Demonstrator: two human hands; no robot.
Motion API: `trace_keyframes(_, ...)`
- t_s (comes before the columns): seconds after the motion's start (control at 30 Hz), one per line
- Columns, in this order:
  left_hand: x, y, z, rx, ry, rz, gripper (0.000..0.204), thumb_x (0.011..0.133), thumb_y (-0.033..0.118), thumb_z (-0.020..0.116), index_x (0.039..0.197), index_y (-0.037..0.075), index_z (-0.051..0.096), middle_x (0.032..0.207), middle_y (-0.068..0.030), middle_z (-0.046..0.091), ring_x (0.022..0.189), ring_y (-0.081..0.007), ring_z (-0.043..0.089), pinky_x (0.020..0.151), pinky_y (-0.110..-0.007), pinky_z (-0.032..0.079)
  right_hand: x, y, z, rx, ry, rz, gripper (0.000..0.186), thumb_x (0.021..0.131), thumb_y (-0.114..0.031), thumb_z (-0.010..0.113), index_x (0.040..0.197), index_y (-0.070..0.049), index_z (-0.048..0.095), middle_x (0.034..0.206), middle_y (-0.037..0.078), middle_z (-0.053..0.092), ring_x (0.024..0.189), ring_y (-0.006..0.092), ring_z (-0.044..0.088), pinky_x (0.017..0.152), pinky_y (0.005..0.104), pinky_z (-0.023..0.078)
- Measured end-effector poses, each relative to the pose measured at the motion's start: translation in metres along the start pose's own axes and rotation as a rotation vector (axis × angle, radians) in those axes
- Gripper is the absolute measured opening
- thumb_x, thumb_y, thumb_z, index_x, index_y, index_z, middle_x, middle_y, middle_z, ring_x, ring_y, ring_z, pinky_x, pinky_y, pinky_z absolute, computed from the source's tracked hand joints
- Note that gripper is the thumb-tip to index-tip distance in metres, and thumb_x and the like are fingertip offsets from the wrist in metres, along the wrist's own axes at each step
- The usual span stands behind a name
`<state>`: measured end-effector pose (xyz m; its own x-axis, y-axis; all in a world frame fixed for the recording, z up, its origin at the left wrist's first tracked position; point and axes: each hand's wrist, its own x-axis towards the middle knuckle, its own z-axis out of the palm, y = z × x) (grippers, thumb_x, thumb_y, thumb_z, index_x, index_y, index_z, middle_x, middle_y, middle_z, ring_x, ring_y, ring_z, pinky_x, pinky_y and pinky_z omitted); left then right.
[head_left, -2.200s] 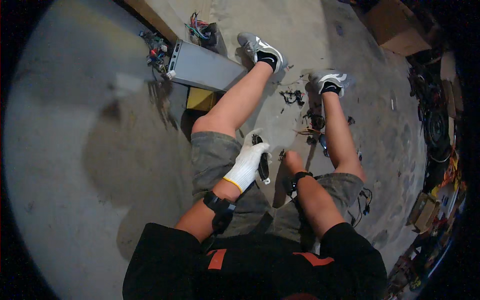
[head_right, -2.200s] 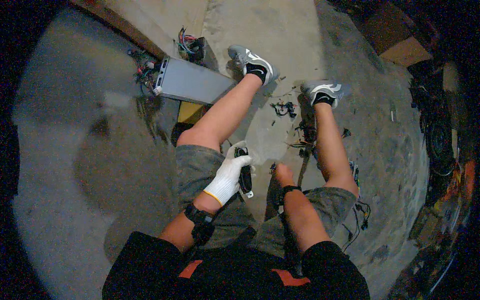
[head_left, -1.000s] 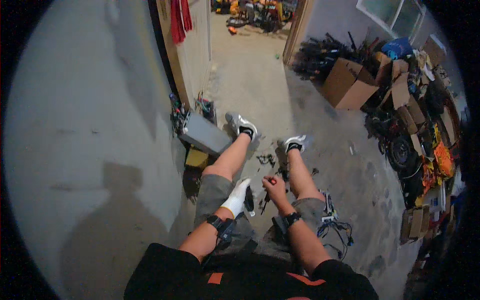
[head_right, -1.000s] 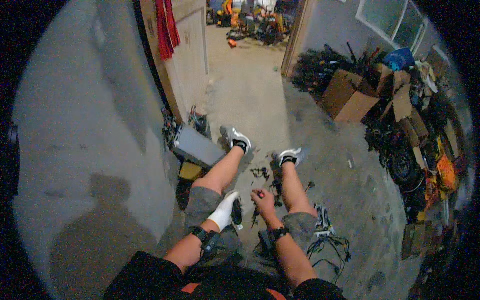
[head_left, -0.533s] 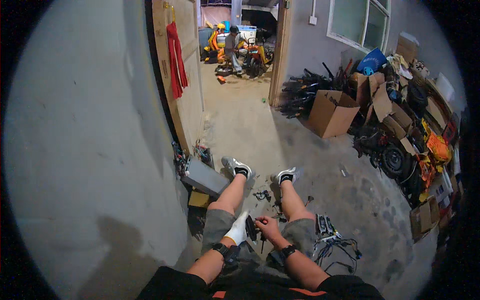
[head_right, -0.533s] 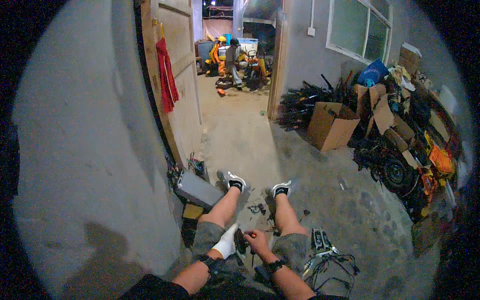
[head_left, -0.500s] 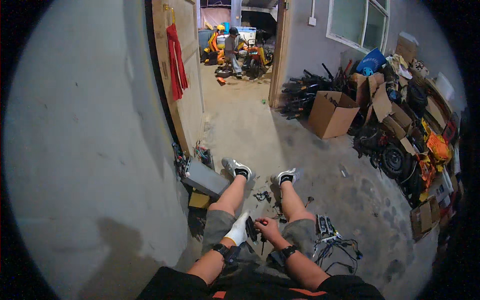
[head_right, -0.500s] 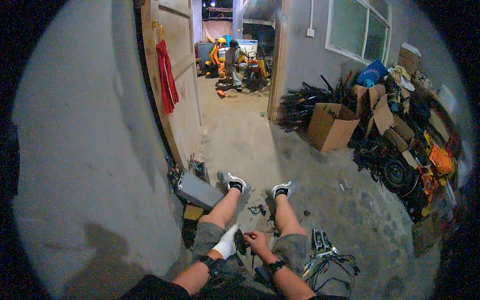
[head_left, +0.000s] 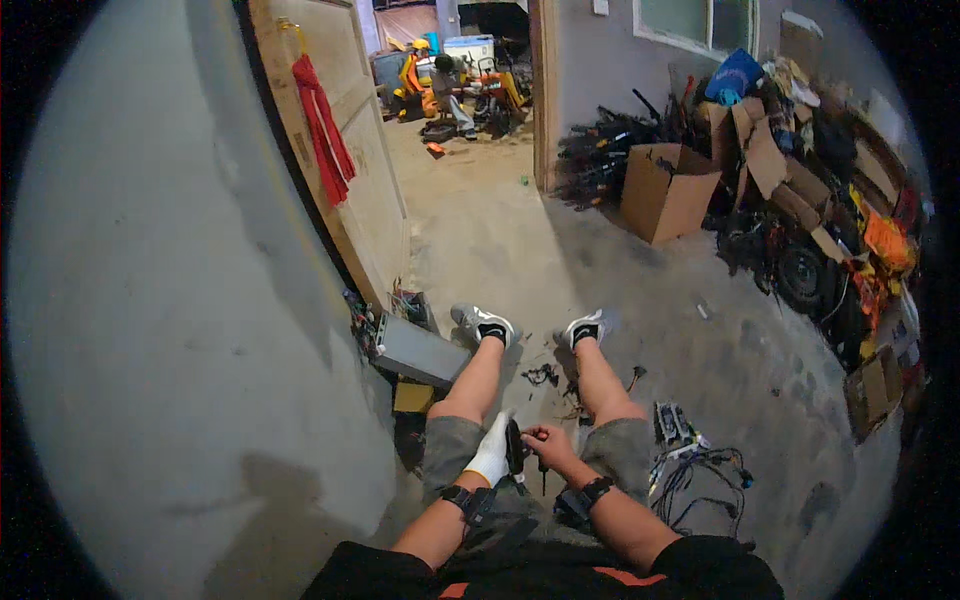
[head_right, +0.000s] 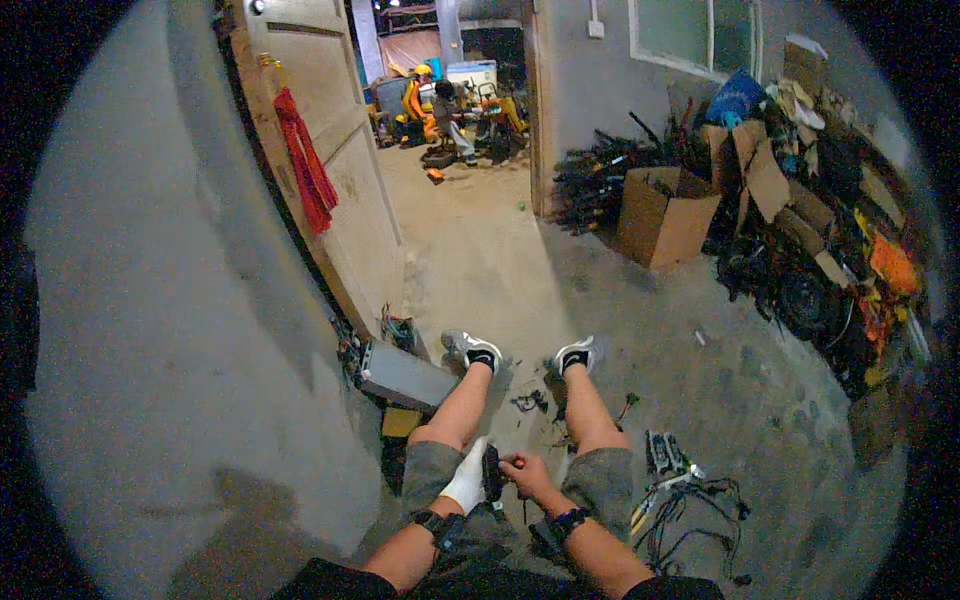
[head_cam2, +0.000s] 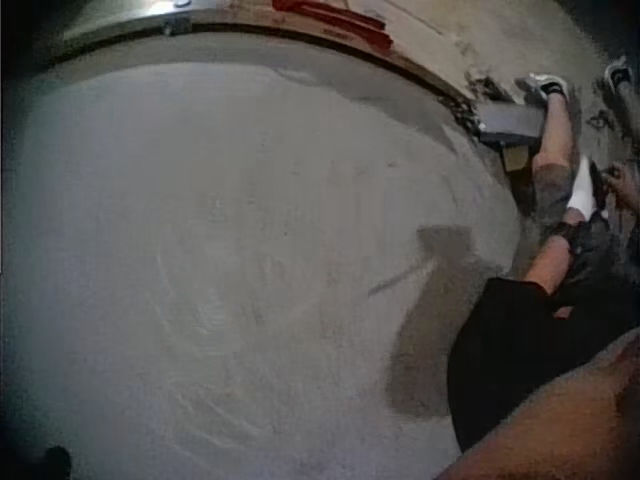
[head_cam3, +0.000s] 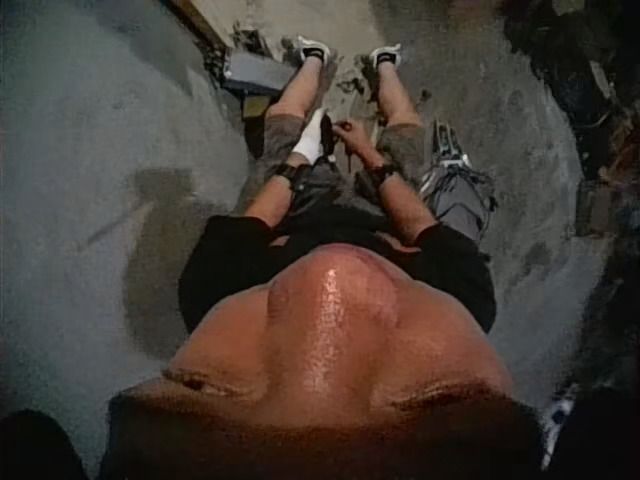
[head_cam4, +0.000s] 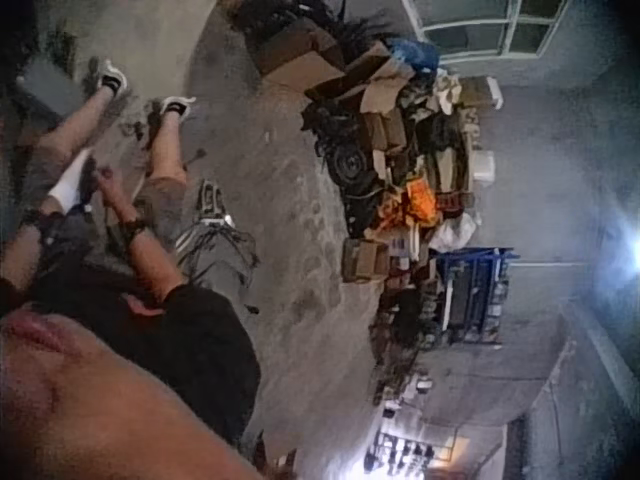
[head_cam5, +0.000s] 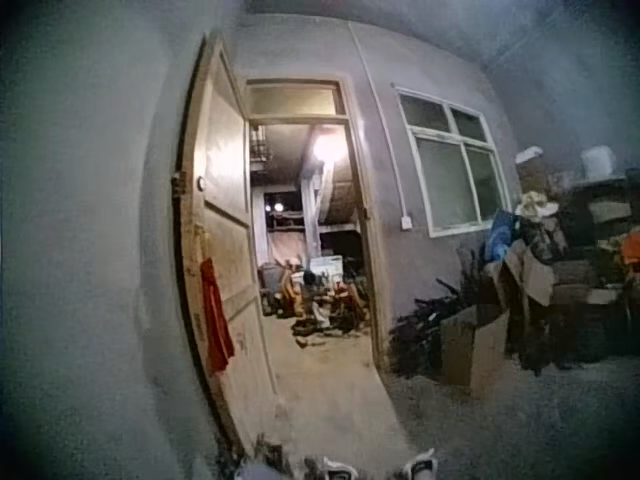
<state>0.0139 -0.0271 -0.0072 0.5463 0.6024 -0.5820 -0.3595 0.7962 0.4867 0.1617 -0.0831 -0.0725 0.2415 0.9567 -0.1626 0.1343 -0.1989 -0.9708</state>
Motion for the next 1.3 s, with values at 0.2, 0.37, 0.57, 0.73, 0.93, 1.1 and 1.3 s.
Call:
trace_keyframes(0.2, 0.013, 0.011, -0.011, -0.106, 0.012, 0.027, 0.040, 0.096, 0.043, 0.057, 0.120, 0.012, 0.063, 0.105, -0.0083, 0.068, 0.092, -0.0259, 0.064, 0.085, -0.039, 0.051, -0.001, -0.041, 0.004, -0.126, -0.036, 0.001, 0.028, 0.087, -0.023, 0.071, 0.106, -0.001, 0.071, 0.079, 0.002, 0.069, 0.069, 0.0093, 0.061, 0.064, 0.0266, 0.050)
trace_keyframes(0.37, 0.019, 0.008, -0.001, -0.170, -0.080, 0.086, 0.038, 0.096, 0.039, 0.060, 0.124, 0.013, 0.059, 0.110, -0.0060, 0.064, 0.101, -0.0261, 0.063, 0.090, -0.042, 0.050, 0.011, -0.018, -0.005, -0.164, 0.003, 0.047, 0.027, 0.088, -0.024, 0.072, 0.100, 0.000, 0.070, 0.071, 0.001, 0.064, 0.066, 0.0086, 0.058, 0.061, 0.0270, 0.049)
trace_keyframes(0.57, 0.018, 0.011, -0.016, -0.113, -0.018, 0.141, 0.044, 0.097, 0.041, 0.058, 0.133, 0.016, 0.053, 0.110, -0.0054, 0.062, 0.094, -0.0267, 0.063, 0.084, -0.042, 0.053, -0.003, -0.046, 0.006, 0.007, -0.012, -0.031, 0.022, 0.091, -0.020, 0.068, 0.101, 0.000, 0.069, 0.070, 0.000, 0.063, 0.065, 0.0073, 0.056, 0.060, 0.0265, 0.048)
trace_keyframes(0.73, 0.019, 0.011, -0.016, -0.133, -0.025, 0.172, 0.042, 0.100, 0.035, 0.054, 0.137, 0.014, 0.051, 0.117, -0.0050, 0.057, 0.105, -0.0245, 0.058, 0.091, -0.041, 0.049, 0.002, -0.038, 0.008, -0.025, -0.039, -0.088, 0.023, 0.091, -0.021, 0.069, 0.104, -0.002, 0.070, 0.081, 0.005, 0.068, 0.077, 0.0105, 0.062, 0.071, 0.0290, 0.051)
trace_keyframes(0.93, 0.022, 0.012, -0.008, -0.144, -0.026, 0.260, 0.038, 0.102, 0.033, 0.051, 0.134, 0.012, 0.052, 0.112, -0.0061, 0.058, 0.098, -0.0231, 0.060, 0.086, -0.039, 0.052, -0.001, -0.052, 0.008, -0.011, -0.036, -0.132, 0.022, 0.090, -0.020, 0.070, 0.102, -0.002, 0.070, 0.081, 0.006, 0.066, 0.073, 0.0136, 0.059, 0.069, 0.0302, 0.049)
trace_keyframes(1.1, 0.023, 0.009, -0.014, -0.046, -0.113, 0.237, 0.045, 0.103, 0.037, 0.050, 0.141, 0.013, 0.046, 0.119, -0.0047, 0.055, 0.109, -0.0229, 0.055, 0.095, -0.041, 0.048, 0.002, -0.049, 0.009, -0.034, 0.042, -0.209, 0.019, 0.087, -0.018, 0.072, 0.099, -0.004, 0.071, 0.082, 0.007, 0.063, 0.072, 0.0164, 0.057, 0.067, 0.0312, 0.047)
trace_keyframes(1.3, 0.030, 0.005, -0.021, -0.018, -0.119, 0.293, 0.036, 0.102, 0.033, 0.052, 0.131, 0.011, 0.051, 0.115, -0.0053, 0.056, 0.103, -0.0220, 0.057, 0.092, -0.039, 0.050, 0.002, -0.058, 0.012, -0.090, 0.065, -0.352, 0.015, 0.085, -0.014, 0.073, 0.097, -0.006, 0.071, 0.082, 0.010, 0.063, 0.069, 0.0211, 0.057, 0.065, 0.0336, 0.047)
